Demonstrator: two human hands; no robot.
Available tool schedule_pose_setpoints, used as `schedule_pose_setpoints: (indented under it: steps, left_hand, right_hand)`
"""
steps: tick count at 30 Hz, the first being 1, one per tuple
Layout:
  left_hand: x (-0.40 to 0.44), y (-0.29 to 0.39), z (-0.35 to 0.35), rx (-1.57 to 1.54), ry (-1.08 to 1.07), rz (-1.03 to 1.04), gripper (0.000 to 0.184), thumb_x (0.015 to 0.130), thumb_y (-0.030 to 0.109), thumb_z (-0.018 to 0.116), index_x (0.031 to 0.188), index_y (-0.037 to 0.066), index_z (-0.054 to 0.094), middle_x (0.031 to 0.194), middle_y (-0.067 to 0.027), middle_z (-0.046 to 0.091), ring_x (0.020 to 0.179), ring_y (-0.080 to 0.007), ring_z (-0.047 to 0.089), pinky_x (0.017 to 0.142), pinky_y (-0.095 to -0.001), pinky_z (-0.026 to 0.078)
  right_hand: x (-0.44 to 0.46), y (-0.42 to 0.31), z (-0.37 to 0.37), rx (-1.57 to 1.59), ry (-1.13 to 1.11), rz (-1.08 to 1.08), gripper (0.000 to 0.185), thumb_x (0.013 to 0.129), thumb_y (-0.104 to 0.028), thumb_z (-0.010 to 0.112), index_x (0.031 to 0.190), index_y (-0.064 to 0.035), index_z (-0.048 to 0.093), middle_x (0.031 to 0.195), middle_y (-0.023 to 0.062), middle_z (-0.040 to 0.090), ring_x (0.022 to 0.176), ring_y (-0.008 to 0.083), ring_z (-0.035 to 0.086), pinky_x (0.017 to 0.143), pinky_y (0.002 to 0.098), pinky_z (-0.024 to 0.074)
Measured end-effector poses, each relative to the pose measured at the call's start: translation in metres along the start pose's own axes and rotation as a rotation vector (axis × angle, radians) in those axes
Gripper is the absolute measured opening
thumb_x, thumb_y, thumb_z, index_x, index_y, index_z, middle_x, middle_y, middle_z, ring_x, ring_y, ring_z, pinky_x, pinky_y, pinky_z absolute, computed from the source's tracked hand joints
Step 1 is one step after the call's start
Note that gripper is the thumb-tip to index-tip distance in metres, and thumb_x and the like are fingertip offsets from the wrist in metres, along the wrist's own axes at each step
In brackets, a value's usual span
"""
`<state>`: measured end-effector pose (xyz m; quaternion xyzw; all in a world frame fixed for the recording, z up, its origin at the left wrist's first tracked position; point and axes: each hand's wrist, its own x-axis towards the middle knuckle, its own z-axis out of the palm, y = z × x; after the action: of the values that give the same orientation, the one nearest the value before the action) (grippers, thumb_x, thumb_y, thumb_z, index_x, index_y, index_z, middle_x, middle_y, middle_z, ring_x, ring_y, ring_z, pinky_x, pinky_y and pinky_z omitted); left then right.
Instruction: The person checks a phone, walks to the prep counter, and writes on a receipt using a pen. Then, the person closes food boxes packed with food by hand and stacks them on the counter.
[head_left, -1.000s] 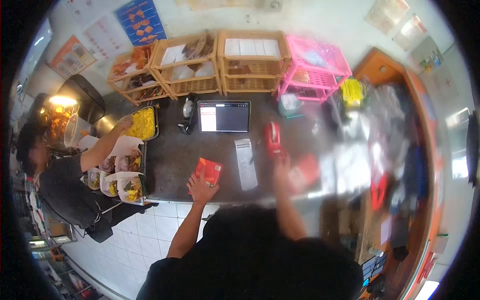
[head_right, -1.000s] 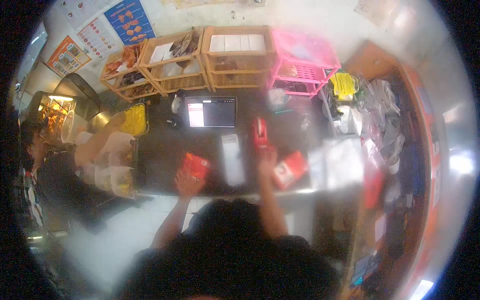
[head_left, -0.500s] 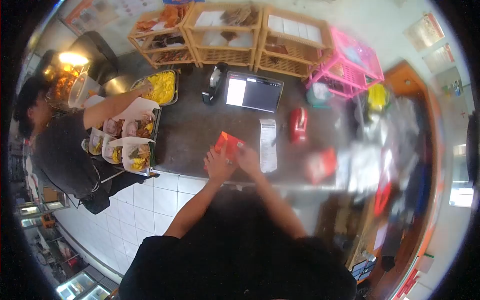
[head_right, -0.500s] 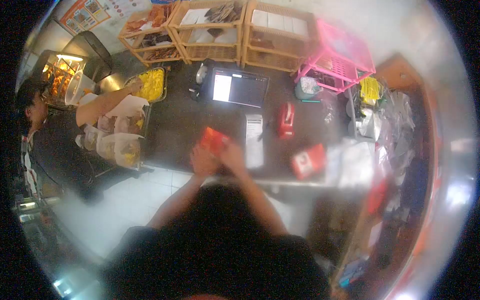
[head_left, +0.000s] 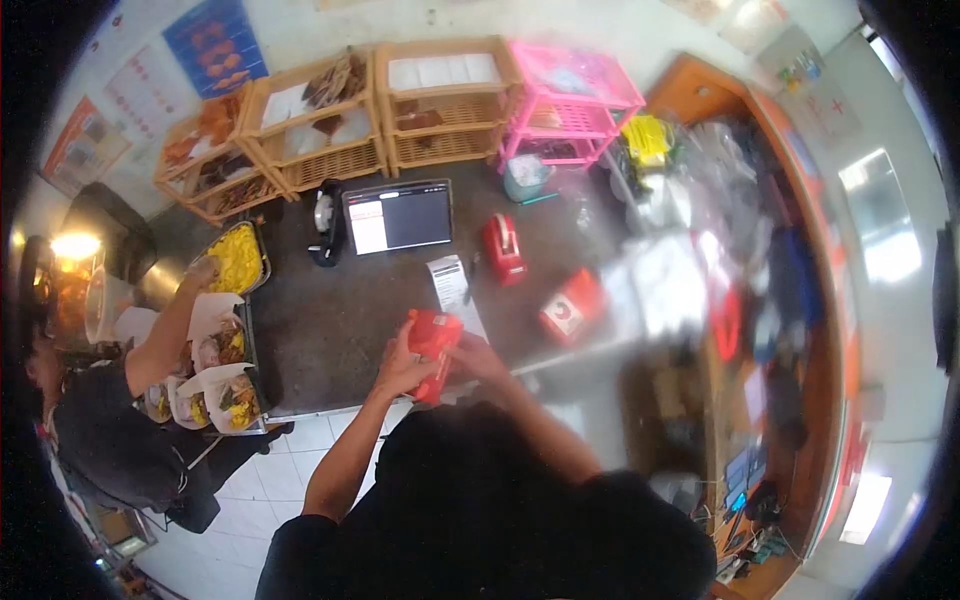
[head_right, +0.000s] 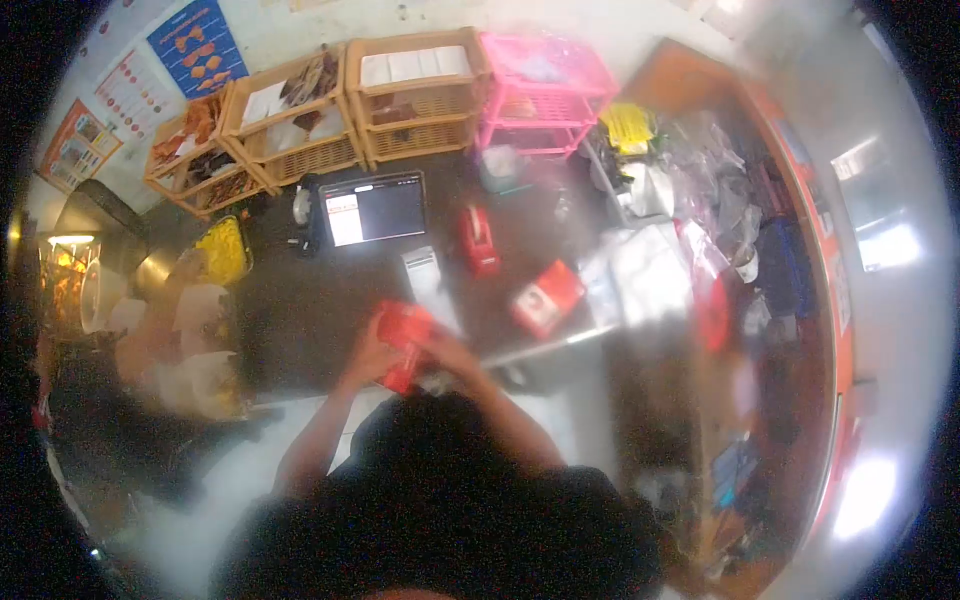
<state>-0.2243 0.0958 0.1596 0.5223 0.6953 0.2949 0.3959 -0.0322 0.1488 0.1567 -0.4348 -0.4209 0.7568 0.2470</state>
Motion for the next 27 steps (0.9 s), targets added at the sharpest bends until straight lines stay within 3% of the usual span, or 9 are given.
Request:
schedule_pose_setpoints:
  steps: [3, 6, 7, 11, 15, 19, 22, 25, 27]
  left_hand:
    - [0.025, 0.078, 0.025, -0.069, -0.12, 0.085, 0.106, 0.068, 0.043, 0.082, 0.151, 0.012, 0.026, 0.12, -0.0287, 0.057, 0.108, -0.0428, 0.056, 0.1, -0.0464, 0.043]
    - [0.046, 0.157, 0.083, -0.112, -0.169, 0.249, 0.1, 0.07, 0.042, 0.081, 0.149, 0.012, 0.029, 0.121, -0.0261, 0.057, 0.108, -0.0399, 0.057, 0.099, -0.0454, 0.044]
    - [0.053, 0.177, 0.108, -0.127, -0.171, 0.283, 0.098, 0.07, 0.042, 0.081, 0.149, 0.012, 0.03, 0.122, -0.0253, 0.057, 0.109, -0.0389, 0.057, 0.099, -0.0451, 0.044]
    - [0.084, 0.211, 0.208, -0.134, -0.169, 0.319, 0.091, 0.073, 0.041, 0.079, 0.147, 0.012, 0.035, 0.124, -0.0219, 0.057, 0.11, -0.035, 0.057, 0.098, -0.0438, 0.045]
    - [0.113, 0.178, 0.262, -0.113, -0.252, 0.283, 0.084, 0.075, 0.04, 0.077, 0.144, 0.012, 0.039, 0.126, -0.0185, 0.058, 0.111, -0.0311, 0.058, 0.097, -0.0425, 0.046]
    - [0.141, 0.117, 0.264, -0.124, -0.439, 0.309, 0.077, 0.078, 0.039, 0.076, 0.142, 0.012, 0.044, 0.128, -0.0152, 0.058, 0.112, -0.0272, 0.059, 0.097, -0.0412, 0.047]
    - [0.148, 0.087, 0.257, -0.263, -0.503, 0.28, 0.072, 0.08, 0.038, 0.075, 0.141, 0.012, 0.047, 0.129, -0.0126, 0.058, 0.113, -0.0243, 0.059, 0.096, -0.0402, 0.047]
    - [0.151, 0.092, 0.276, -0.416, -0.386, 0.093, 0.064, 0.084, 0.037, 0.072, 0.136, 0.008, 0.05, 0.122, -0.0115, 0.063, 0.111, -0.0226, 0.06, 0.096, -0.039, 0.047]
    - [0.166, 0.12, 0.292, -0.437, -0.117, 0.088, 0.039, 0.089, 0.034, 0.068, 0.114, 0.005, 0.061, 0.101, -0.007, 0.066, 0.095, -0.0175, 0.061, 0.084, -0.0353, 0.049]
  right_hand:
    - [-0.042, -0.019, -0.067, -0.038, 0.162, -0.043, 0.025, 0.094, -0.023, 0.065, 0.11, -0.0035, 0.063, 0.097, 0.0056, 0.068, 0.091, 0.0154, 0.065, 0.075, 0.0303, 0.0532]
    - [-0.083, -0.018, -0.145, -0.047, 0.643, -0.181, 0.029, 0.095, -0.029, 0.061, 0.107, -0.0033, 0.065, 0.095, 0.0086, 0.068, 0.091, 0.0209, 0.066, 0.079, 0.035, 0.0533]
    - [-0.103, -0.023, -0.176, 0.216, 0.494, -0.2, 0.041, 0.097, -0.034, 0.06, 0.121, -0.002, 0.06, 0.119, 0.0156, 0.061, 0.107, 0.0226, 0.062, 0.095, 0.04, 0.0501]
    - [-0.118, 0.018, -0.285, -0.215, 0.817, -0.214, 0.048, 0.099, -0.041, 0.054, 0.127, -0.0029, 0.056, 0.128, 0.0168, 0.056, 0.113, 0.026, 0.059, 0.096, 0.0441, 0.0494]
    - [-0.108, -0.007, -0.273, 0.38, 0.49, 0.075, 0.05, 0.097, -0.031, 0.059, 0.138, -0.0041, 0.047, 0.135, 0.0153, 0.051, 0.117, 0.031, 0.055, 0.094, 0.0473, 0.0512]
    - [-0.083, 0.026, -0.264, -0.594, 0.34, -0.083, 0.054, 0.1, -0.042, 0.048, 0.138, -0.0035, 0.049, 0.135, 0.0166, 0.05, 0.119, 0.0264, 0.054, 0.096, 0.041, 0.0494]
    - [-0.053, 0.004, -0.266, -0.006, 0.343, 0.082, 0.051, 0.102, -0.046, 0.045, 0.134, -0.0063, 0.046, 0.114, 0.0057, 0.056, 0.1, 0.0194, 0.055, 0.089, 0.0332, 0.0472]
    - [-0.007, -0.002, -0.287, -0.478, 0.479, -0.077, 0.059, 0.102, -0.044, 0.044, 0.144, -0.0035, 0.038, 0.129, 0.0091, 0.054, 0.11, 0.0252, 0.054, 0.095, 0.0356, 0.0435]
    - [0.008, -0.029, -0.313, -0.973, 0.333, -0.368, 0.061, 0.089, -0.032, 0.061, 0.14, -0.0024, 0.044, 0.127, 0.0193, 0.056, 0.114, 0.0334, 0.054, 0.098, 0.0403, 0.0427]
